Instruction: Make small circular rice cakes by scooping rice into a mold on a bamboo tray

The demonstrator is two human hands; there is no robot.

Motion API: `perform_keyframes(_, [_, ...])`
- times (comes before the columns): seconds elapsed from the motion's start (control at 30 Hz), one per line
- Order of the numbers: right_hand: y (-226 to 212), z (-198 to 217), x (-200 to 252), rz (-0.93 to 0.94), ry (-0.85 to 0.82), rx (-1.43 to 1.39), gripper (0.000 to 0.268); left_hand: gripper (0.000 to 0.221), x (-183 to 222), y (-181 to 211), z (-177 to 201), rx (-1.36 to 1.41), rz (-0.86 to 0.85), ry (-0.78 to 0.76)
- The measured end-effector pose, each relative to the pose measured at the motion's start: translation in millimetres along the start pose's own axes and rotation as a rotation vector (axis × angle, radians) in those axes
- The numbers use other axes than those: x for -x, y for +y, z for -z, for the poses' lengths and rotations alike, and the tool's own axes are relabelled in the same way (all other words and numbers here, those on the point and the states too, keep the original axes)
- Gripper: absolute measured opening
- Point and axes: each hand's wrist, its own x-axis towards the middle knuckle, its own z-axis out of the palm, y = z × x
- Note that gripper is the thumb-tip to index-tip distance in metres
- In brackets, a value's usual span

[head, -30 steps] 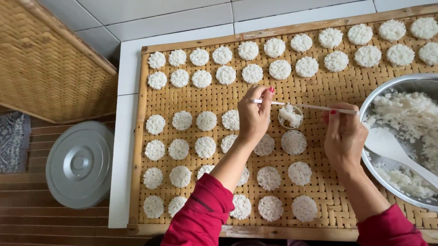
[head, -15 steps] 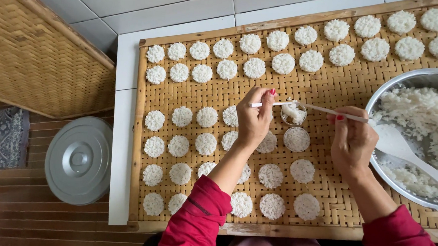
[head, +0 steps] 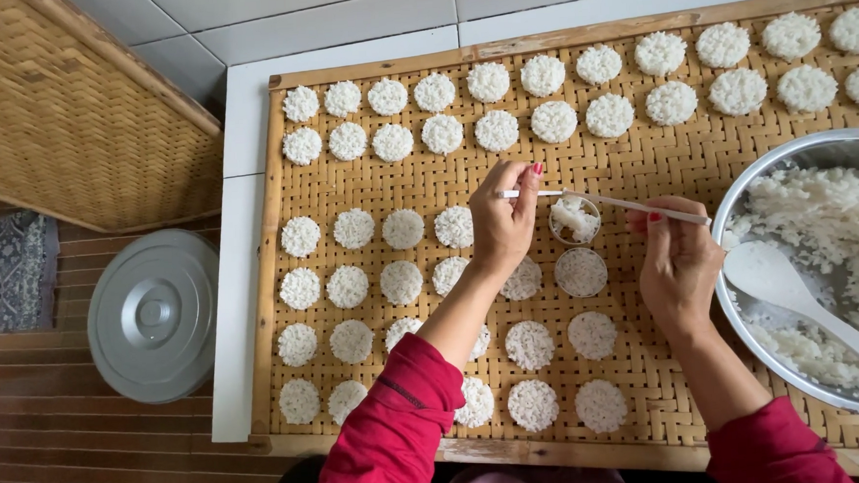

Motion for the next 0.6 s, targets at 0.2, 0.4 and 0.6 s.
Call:
perform_keyframes(0.2, [-0.1,3.2,1.7,0.091,0.022,0.012,0.016,0.021,-2.0,8.1,3.0,0.075,0.004,0.019])
perform_keyframes(0.4, [-6.6,11.8,7.1,0.119,0.005,0.146,0.019,0.028,8.0,10.8,8.2,0.123,-0.039,-0.060])
perform_keyframes(0.6, [-18.3,15.4,8.5,0.301,0.032,0.171,0.017,0.024,7.0,18.2,17.8,0.090,-0.051,-0.046])
